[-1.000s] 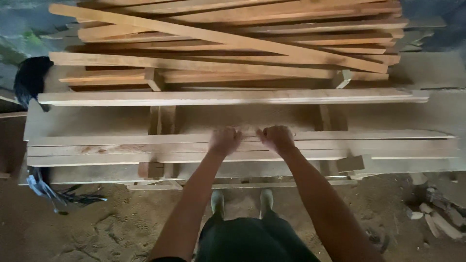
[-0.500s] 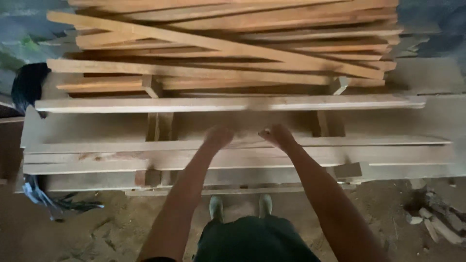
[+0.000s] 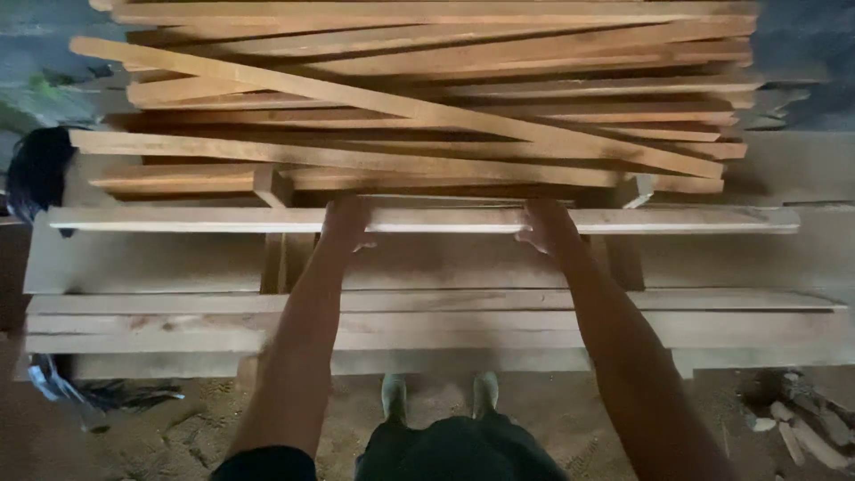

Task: Arranging and aligning long wooden slats on a workbench in a woodworking shop.

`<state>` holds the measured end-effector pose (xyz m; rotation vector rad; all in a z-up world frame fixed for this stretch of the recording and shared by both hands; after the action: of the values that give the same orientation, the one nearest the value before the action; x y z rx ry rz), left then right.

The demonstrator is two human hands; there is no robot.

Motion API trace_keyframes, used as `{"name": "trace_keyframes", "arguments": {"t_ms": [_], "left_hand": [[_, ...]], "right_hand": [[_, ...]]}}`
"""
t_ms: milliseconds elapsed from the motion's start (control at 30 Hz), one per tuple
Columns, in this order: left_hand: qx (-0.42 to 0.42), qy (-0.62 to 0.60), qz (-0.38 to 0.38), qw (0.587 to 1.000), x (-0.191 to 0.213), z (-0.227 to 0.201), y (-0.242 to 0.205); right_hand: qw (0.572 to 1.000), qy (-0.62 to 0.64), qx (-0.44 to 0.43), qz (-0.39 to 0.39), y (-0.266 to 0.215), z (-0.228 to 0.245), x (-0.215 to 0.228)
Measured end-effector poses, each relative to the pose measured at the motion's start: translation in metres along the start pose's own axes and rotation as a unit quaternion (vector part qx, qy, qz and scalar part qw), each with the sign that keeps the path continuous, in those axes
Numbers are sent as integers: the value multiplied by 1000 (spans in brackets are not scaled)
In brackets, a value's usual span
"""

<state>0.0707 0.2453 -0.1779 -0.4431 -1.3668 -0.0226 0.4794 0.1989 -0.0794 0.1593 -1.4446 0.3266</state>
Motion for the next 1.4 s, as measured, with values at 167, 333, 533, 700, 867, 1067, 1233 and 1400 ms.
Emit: {"name": "trace_keyframes", "arguments": {"t_ms": [167,333,533,700,867,1067,1233,1400], "left_hand": [[68,-216,-55,972,135,-26,-52],[22,-91,-33,995,-9,11,15],[40,-101,-18,994,13,8,1],[23,-64,-31,997,38,1,-6],[33,-51,9,998,27,3,-3],[52,-104,4,993,65,-6,-23],[45,-99,2,994,-1,5,4],[69,-57,-2,996,16,3,-13]], "right_hand": [[959,211,-161,97,-16,48,96],[991,7,-60,116,17,-14,-6],[988,1,-75,136,14,-10,-2],[989,2,-75,126,15,-16,-8],[988,-66,-44,129,14,-9,-3],[991,-54,-65,106,13,-22,-18],[986,-38,-82,140,10,-20,-28],[983,-27,-103,151,2,-23,-30]]}}
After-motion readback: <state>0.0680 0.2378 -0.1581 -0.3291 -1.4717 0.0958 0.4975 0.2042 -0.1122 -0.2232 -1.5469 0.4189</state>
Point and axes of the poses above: each hand's wrist, its own y-axis towards the middle knuckle, its own x-axis out of the back of the hand, z = x × y, the point moved 9 cm from there along y, towards the middle knuckle, and after that the axes turned 2 degrees about -z, right-handed, at the moved point
